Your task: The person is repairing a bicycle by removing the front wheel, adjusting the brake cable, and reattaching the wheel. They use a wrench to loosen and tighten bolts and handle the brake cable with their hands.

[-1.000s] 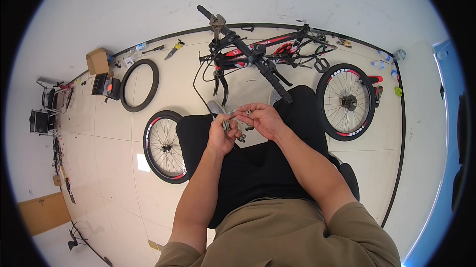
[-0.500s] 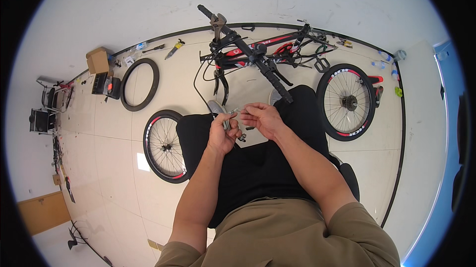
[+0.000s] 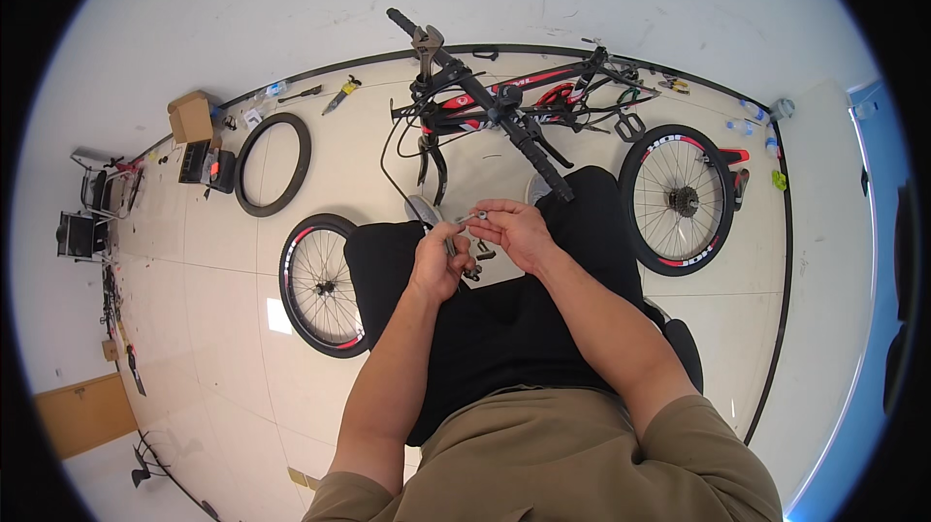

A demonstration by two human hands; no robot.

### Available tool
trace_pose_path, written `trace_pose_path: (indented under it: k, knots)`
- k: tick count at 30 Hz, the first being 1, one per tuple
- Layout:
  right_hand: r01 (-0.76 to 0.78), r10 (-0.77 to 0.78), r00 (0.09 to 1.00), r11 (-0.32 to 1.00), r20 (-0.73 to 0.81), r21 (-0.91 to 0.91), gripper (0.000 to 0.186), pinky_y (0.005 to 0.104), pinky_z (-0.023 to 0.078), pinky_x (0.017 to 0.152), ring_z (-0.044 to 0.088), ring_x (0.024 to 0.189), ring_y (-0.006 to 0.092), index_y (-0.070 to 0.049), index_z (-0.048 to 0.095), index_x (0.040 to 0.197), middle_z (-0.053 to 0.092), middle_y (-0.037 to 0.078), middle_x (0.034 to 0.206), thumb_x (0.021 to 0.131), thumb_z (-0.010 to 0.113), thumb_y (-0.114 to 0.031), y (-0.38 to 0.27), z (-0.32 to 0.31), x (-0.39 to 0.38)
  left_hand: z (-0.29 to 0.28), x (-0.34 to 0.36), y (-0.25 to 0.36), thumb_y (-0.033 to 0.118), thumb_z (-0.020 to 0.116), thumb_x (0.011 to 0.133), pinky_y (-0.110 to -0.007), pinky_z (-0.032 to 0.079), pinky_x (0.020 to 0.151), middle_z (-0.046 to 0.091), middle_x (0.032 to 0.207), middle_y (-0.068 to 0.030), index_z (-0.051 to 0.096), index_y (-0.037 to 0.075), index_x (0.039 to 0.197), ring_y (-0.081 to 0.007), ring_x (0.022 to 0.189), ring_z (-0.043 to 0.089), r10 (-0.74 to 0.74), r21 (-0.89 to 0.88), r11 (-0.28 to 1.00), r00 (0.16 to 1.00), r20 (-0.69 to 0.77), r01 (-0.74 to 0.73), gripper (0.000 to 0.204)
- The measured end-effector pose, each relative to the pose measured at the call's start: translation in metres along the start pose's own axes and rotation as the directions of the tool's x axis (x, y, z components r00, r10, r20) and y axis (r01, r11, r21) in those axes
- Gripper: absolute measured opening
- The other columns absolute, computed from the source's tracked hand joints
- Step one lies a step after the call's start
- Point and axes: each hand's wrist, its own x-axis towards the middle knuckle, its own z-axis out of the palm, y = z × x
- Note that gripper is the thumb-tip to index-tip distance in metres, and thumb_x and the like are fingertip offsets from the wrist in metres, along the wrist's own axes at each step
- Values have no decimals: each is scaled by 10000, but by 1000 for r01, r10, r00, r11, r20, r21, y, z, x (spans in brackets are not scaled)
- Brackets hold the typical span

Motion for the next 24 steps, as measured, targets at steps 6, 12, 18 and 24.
trace_pose_path:
  k: [6,12,18,24]
  knots:
    - [23,-23,1000,999,-18,-49,222,335,580,930,695,986,250,76,641,1149,673,159,1131,944,586,10,2,-1,2,5,1,-2,176,576,892,-355,407,607,517,677,-49,538,44,884,-151,505,377,-1,50,999,999,-34,3,138]
    - [46,-47,999,993,-3,-113,211,313,589,903,699,976,225,64,666,1120,692,150,1101,915,630,24,5,-3,4,4,3,-4,173,572,897,-353,410,608,528,688,-47,538,53,865,-147,526,399,12,70,997,999,-34,-10,129]
    - [132,-138,990,963,-9,-237,219,295,600,854,708,924,204,71,668,1100,704,147,1069,884,652,41,6,0,2,1,4,-6,166,567,890,-351,411,610,527,690,-46,541,54,869,-145,527,410,17,84,996,1000,-10,-16,117]
    - [302,-330,944,838,20,-454,198,264,567,767,695,842,152,47,706,1042,730,109,947,849,667,35,18,-1,5,-1,8,-8,158,564,883,-352,410,611,529,688,-44,543,59,865,-146,516,407,11,104,995,1000,-19,-9,103]
